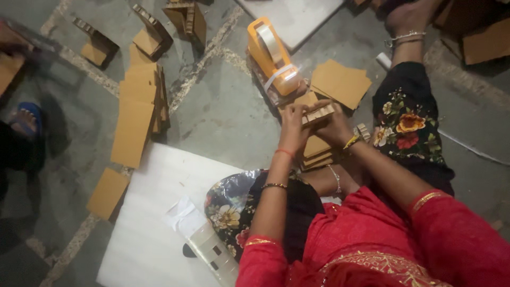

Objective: The person sits on the floor and assembles small cardboard boxes. They fold the cardboard pieces into shape and use a tape dispenser to seal the edges. The person handles multiple boxes sequentially, placing finished ones aside.

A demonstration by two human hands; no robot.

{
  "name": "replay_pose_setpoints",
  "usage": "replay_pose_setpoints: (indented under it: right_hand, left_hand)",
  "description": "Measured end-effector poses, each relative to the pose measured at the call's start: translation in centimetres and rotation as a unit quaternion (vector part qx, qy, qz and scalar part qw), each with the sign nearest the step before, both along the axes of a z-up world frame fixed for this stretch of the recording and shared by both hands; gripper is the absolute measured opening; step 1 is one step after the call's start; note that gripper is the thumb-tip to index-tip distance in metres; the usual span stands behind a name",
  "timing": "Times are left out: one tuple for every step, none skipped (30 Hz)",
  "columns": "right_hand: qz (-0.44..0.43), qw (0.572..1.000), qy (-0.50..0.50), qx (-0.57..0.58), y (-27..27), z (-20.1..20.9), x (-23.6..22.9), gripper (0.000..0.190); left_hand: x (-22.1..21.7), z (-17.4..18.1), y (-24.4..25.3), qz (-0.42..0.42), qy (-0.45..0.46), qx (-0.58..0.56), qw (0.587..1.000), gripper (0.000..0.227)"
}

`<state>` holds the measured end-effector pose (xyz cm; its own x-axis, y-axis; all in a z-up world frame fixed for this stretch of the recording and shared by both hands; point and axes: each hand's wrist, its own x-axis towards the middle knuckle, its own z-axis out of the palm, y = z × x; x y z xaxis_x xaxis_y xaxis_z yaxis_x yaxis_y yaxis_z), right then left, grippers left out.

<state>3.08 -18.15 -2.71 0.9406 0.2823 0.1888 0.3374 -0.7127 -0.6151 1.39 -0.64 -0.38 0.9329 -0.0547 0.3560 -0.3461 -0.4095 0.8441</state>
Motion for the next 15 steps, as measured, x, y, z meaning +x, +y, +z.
replay_pose_setpoints:
  right_hand:
    - [-0.007,1.0,0.025,0.015,0.0,0.0,0.0,0.062]
    - [-0.012,0.998,0.047,0.03,-0.1,0.2,0.4,0.061]
    - [-0.018,0.996,0.07,0.046,-0.1,0.4,0.6,0.059]
    - [-0.021,0.98,0.165,0.109,-0.1,0.8,0.9,0.059]
    - [-0.023,0.951,0.259,0.17,-0.6,1.5,0.9,0.059]
    - [-0.02,0.909,0.348,0.229,-0.4,1.9,1.4,0.059]
    - [0.015,0.926,0.276,0.256,-0.2,2.4,2.6,0.051]
    - [0.049,0.936,0.206,0.28,-0.6,2.9,3.9,0.045]
    - [0.083,0.94,0.135,0.301,-0.6,3.4,5.5,0.041]
    - [0.032,0.94,0.13,0.314,0.0,3.8,7.1,0.034]
    - [-0.02,0.937,0.124,0.326,1.1,4.3,9.1,0.035]
    - [-0.012,0.955,0.134,0.264,2.2,5.2,11.1,0.034]
    - [-0.005,0.969,0.143,0.2,3.2,6.2,12.4,0.034]
    - [-0.023,0.969,0.181,0.167,4.6,7.3,13.3,0.033]
    - [-0.041,0.966,0.219,0.133,6.0,8.3,14.0,0.033]
  left_hand:
    - [0.0,0.2,0.1,-0.001,0.002,0.023,1.0,0.058]
    - [0.3,0.4,0.4,-0.001,0.001,0.047,0.999,0.058]
    - [0.3,0.5,0.5,-0.001,0.0,0.072,0.997,0.058]
    - [0.4,0.7,0.9,-0.005,0.035,0.092,0.995,0.054]
    - [-0.1,0.9,1.1,-0.008,0.07,0.112,0.991,0.05]
    - [-0.2,1.1,1.6,-0.009,0.103,0.133,0.986,0.045]
    - [-0.1,1.3,1.8,0.022,0.083,0.137,0.987,0.044]
    - [-0.5,1.4,1.6,0.051,0.067,0.138,0.987,0.044]
    - [-0.4,1.5,1.7,0.079,0.051,0.14,0.986,0.045]
    - [-0.4,1.5,1.7,0.086,0.051,0.14,0.985,0.046]
    - [-0.1,1.5,1.8,0.093,0.052,0.14,0.984,0.048]
    - [0.2,1.7,1.9,0.099,0.048,0.141,0.984,0.049]
    - [-0.1,2.0,2.0,0.097,0.048,0.134,0.985,0.05]
    - [-0.3,2.5,2.0,0.096,0.044,0.126,0.986,0.051]
    - [-0.2,2.9,2.0,0.096,0.039,0.118,0.988,0.051]
